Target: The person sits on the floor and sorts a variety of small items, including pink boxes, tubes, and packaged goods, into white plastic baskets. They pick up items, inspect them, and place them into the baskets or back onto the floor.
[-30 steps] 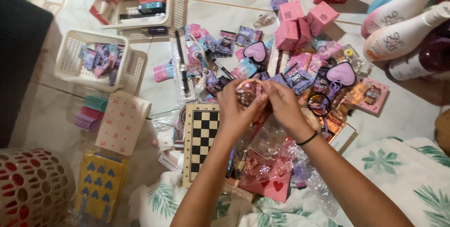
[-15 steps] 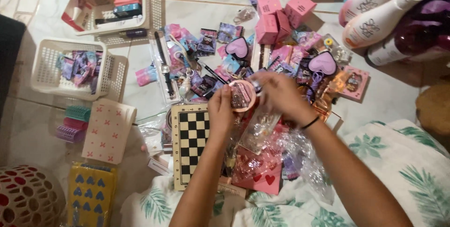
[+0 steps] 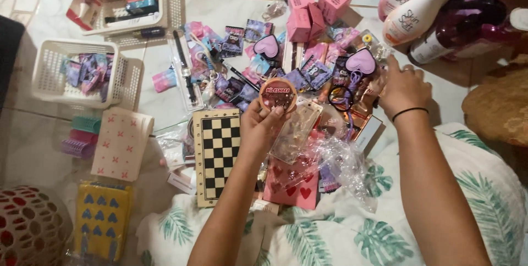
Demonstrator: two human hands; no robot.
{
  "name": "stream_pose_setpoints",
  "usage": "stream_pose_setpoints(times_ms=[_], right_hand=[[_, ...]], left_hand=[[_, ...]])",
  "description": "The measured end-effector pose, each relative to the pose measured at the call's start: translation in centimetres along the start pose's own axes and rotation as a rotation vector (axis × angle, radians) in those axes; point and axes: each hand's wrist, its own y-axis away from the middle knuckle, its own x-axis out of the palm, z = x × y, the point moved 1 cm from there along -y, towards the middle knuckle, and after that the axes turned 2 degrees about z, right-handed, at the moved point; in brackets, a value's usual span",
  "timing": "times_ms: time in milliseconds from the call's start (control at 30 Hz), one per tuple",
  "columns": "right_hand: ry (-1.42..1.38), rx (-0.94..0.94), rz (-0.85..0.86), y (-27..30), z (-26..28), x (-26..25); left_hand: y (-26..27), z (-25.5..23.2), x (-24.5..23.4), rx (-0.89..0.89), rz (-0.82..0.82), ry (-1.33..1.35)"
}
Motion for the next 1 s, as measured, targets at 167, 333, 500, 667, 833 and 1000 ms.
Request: stream_pose_setpoints(times_ms=[167,333,500,667,833,1000], right_hand=[[-0.031,0.042,-0.075,3.5,1.6,-5.9],[-0.316,-0.134,-0.127,6.7,3.8,-9.5],[-0.784,-0.501,-0.066,8.4,9.2,-6.3],[-1.073,-0.439,0.176,11.8,14.0,-3.1],[-0.977,-0.492,0.165,10.2,15.3,-2.2],[-1.456,-0.225,0.604,7.4,15.2,-1.5]], left_hand=[[1.4,-0.4,-0.8,0.046,-0.032,0.087],[3.9,-0.7,-1.3,0.04,-0.082,0.205],[5.2,-1.6,-0.8,0.06,-0.113,0.173],[5.1,-1.2,-0.7,0.005,-0.048,0.328],[3.5,-0.7,-2.3,-0.033,0.017,0.37],[1.5,-1.6,-3.5,-0.112,-0.082,0.236]])
